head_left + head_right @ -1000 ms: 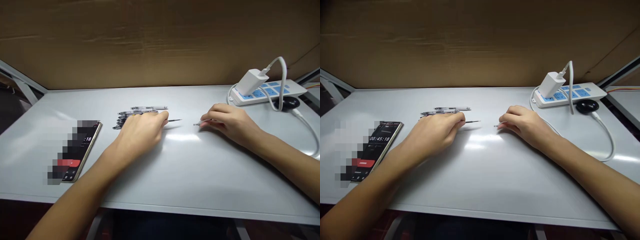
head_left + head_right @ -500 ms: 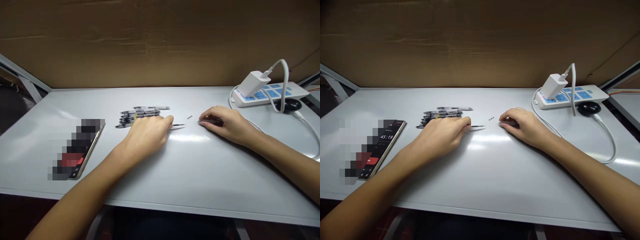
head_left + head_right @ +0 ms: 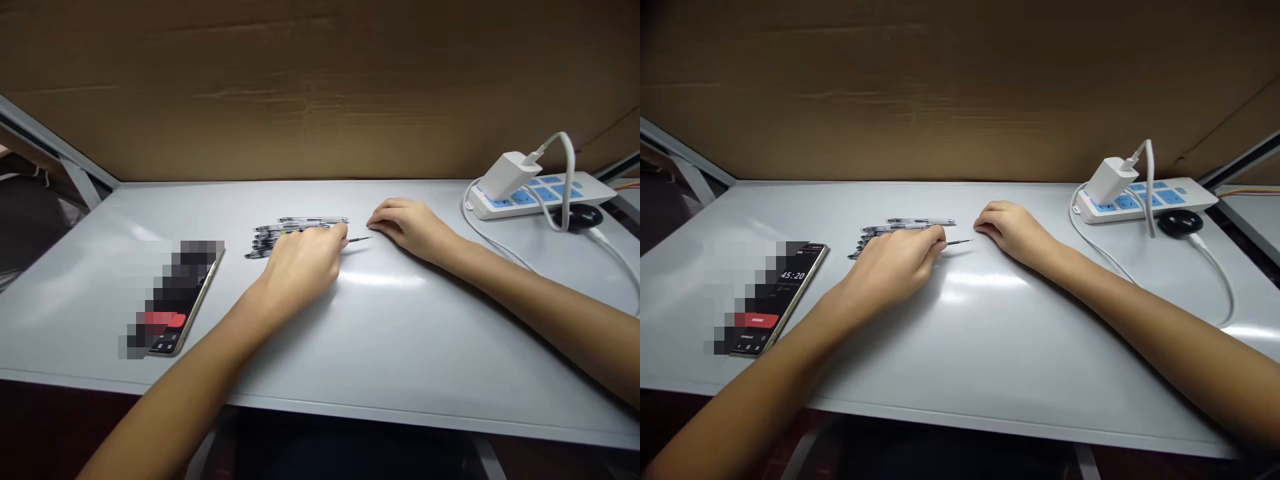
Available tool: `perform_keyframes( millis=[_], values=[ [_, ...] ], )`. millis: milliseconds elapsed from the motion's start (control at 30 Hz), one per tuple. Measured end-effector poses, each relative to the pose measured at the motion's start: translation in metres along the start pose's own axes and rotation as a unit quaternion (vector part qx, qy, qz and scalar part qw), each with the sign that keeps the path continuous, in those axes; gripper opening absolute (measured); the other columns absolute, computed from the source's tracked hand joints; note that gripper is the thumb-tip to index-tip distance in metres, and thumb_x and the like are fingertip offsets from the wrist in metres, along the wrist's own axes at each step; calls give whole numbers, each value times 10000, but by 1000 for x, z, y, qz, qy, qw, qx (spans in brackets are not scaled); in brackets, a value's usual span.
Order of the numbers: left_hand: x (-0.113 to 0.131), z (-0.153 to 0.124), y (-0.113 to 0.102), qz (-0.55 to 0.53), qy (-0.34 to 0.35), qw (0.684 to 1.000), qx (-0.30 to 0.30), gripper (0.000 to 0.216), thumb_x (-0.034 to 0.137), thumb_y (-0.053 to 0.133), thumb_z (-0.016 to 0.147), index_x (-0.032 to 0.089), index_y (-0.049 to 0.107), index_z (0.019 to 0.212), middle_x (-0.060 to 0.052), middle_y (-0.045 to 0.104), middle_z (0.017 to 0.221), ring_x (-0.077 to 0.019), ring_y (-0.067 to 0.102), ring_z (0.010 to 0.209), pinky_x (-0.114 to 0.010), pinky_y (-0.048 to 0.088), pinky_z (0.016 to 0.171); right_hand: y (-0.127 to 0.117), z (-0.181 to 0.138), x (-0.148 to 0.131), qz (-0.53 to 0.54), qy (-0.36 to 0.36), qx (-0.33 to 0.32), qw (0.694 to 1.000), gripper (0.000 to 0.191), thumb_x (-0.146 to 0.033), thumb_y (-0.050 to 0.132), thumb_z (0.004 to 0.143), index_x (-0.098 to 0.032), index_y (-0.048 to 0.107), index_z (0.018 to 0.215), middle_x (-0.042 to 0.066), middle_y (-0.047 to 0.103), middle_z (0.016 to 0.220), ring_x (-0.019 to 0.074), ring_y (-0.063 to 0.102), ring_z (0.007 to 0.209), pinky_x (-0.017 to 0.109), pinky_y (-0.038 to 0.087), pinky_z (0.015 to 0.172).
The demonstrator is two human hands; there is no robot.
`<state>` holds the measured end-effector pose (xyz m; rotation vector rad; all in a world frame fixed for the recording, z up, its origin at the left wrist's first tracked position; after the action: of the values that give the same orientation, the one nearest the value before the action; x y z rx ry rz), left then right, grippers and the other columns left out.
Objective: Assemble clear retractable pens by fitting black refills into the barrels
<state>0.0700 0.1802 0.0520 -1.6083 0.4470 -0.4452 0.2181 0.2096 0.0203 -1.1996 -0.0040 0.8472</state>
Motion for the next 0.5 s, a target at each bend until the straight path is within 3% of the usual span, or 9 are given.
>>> perform_keyframes(
  millis=[167, 267, 400, 500],
  values=[
    [1, 0, 1, -5, 7, 1000, -2, 245, 238, 399, 1036, 213, 641, 1006, -68, 738, 873, -259, 664, 688, -310, 333, 575, -12, -10, 3, 1, 8, 22, 1000, 230, -181, 499, 989, -223, 705, 894, 102, 710, 1006, 268, 663, 933, 422, 539, 831],
    [2, -1, 1, -19, 11, 1000, 7, 249, 259, 395, 1047, 212, 634, 997, -65, 734, 858, -245, 654, 682, -305, 307, 574, -32, -17, -1, 58, 38, 86, 994, 168, -220, 540, 989, -244, 696, 929, 78, 715, 999, 258, 673, 935, 417, 553, 826],
    [2, 0, 0, -59, 11, 998, 30, 239, 275, 388, 1058, 222, 621, 1061, -59, 737, 874, -248, 656, 720, -313, 300, 586, -40, -35, 16, 218, 165, 151, 950, 149, -376, 661, 959, -262, 731, 1024, 35, 724, 922, 202, 700, 771, 388, 603, 745],
    [3, 1, 2, -95, 15, 994, 41, 213, 247, 403, 1045, 224, 612, 1079, -44, 729, 873, -248, 660, 731, -313, 318, 594, -30, -45, 31, 315, 233, 151, 908, 244, -444, 733, 908, -258, 763, 1062, 36, 742, 948, 202, 743, 845, 392, 631, 829]
  ],
)
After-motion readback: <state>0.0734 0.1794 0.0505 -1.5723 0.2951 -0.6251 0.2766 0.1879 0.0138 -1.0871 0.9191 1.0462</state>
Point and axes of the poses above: each hand's wrist, its own z-axis towards the middle knuckle, its own y-axis out of the palm, x = y × z, the point moved 9 cm from there along z, towards the middle knuckle
